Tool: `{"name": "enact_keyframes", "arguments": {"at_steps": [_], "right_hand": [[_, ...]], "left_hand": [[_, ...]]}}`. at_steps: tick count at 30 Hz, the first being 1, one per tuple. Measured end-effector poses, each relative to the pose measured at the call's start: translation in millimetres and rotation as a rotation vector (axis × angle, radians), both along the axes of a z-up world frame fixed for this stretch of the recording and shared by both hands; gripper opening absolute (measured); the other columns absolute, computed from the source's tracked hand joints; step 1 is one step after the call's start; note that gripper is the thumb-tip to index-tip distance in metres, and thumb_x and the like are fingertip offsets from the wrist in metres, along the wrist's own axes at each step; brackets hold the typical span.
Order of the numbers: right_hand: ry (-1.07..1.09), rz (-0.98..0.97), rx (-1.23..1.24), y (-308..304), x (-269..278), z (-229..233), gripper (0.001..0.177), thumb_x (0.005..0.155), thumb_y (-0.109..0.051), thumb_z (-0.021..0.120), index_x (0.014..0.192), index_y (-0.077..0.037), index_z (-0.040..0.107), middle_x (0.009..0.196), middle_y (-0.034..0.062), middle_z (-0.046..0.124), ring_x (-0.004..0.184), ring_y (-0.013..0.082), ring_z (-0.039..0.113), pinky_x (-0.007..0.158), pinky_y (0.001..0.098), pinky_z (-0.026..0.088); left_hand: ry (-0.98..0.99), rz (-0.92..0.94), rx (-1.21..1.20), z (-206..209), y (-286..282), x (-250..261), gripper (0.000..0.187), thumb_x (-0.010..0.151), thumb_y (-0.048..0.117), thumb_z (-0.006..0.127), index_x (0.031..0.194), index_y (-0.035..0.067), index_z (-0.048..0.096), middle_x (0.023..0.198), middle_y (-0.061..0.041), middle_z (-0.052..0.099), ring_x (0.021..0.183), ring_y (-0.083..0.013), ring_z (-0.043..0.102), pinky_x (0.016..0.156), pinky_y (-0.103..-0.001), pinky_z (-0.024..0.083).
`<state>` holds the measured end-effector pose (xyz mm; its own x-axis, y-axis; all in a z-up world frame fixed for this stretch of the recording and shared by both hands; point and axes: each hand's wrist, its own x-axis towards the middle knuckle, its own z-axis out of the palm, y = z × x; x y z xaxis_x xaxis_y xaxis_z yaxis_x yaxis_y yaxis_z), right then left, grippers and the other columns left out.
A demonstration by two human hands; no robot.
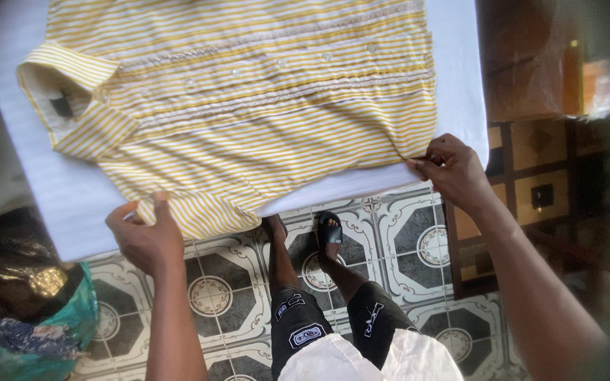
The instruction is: The person smooths out a shirt on a table, flips it over to smooth the other side, and folds the sides and sleeves inward by hand.
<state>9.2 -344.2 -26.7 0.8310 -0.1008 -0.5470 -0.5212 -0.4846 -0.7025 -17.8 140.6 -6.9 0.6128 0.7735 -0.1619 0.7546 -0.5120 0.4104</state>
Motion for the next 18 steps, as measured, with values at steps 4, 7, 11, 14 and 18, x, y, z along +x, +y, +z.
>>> {"name": "enact_keyframes", "arguments": {"at_steps": [4, 7, 11, 14, 18], "right_hand": [[-0.08, 0.191, -0.132, -2, 7, 4, 0.022, 0.09, -0.02, 0.077, 0.102, -0.002, 0.075, 0.101, 0.0047, 0.064, 0.081, 0.0123, 0.063, 0.069, 0.0271, 0.059], [-0.001, 0.172, -0.075, -12, 10, 14, 0.025, 0.091, -0.023, 0.074, 0.103, -0.002, 0.074, 0.104, 0.0043, 0.064, 0.084, 0.0132, 0.065, 0.071, 0.0287, 0.063], [0.095, 0.191, 0.06, -11, 12, 21, 0.032, 0.084, -0.022, 0.076, 0.111, -0.005, 0.072, 0.099, 0.0051, 0.076, 0.089, 0.0121, 0.071, 0.075, 0.028, 0.061], [0.193, 0.178, 0.003, 3, 14, 16, 0.032, 0.083, -0.018, 0.077, 0.112, -0.006, 0.071, 0.095, 0.0077, 0.074, 0.079, 0.0158, 0.068, 0.066, 0.0303, 0.063], [0.228, 0.082, 0.034, 16, 11, 7, 0.031, 0.088, -0.016, 0.078, 0.117, -0.006, 0.072, 0.091, 0.0142, 0.074, 0.074, 0.0179, 0.066, 0.062, 0.0344, 0.056]], "left_hand": [[-0.158, -0.212, 0.074, -7, 8, -5, 0.02, 0.106, 0.025, 0.074, 0.107, 0.006, 0.067, 0.111, -0.01, 0.064, 0.1, -0.0215, 0.062, 0.084, -0.038, 0.052], [-0.063, 0.024, -0.091, 6, 22, -2, 0.019, 0.105, 0.027, 0.069, 0.107, 0.01, 0.062, 0.106, -0.005, 0.064, 0.091, -0.0184, 0.061, 0.078, -0.038, 0.051], [-0.145, 0.108, -0.365, 24, 21, 11, 0.021, 0.106, 0.027, 0.063, 0.115, 0.01, 0.058, 0.112, -0.011, 0.061, 0.094, -0.0219, 0.057, 0.078, -0.038, 0.047], [-0.05, 0.144, -0.341, 40, 14, 26, 0.027, 0.109, 0.034, 0.058, 0.122, 0.012, 0.05, 0.117, -0.011, 0.06, 0.105, -0.0201, 0.058, 0.084, -0.035, 0.049], [-0.087, 0.129, -0.17, 35, 20, 40, 0.05, 0.105, 0.042, 0.069, 0.129, 0.008, 0.042, 0.121, -0.017, 0.05, 0.101, -0.0236, 0.059, 0.079, -0.037, 0.054]]}}
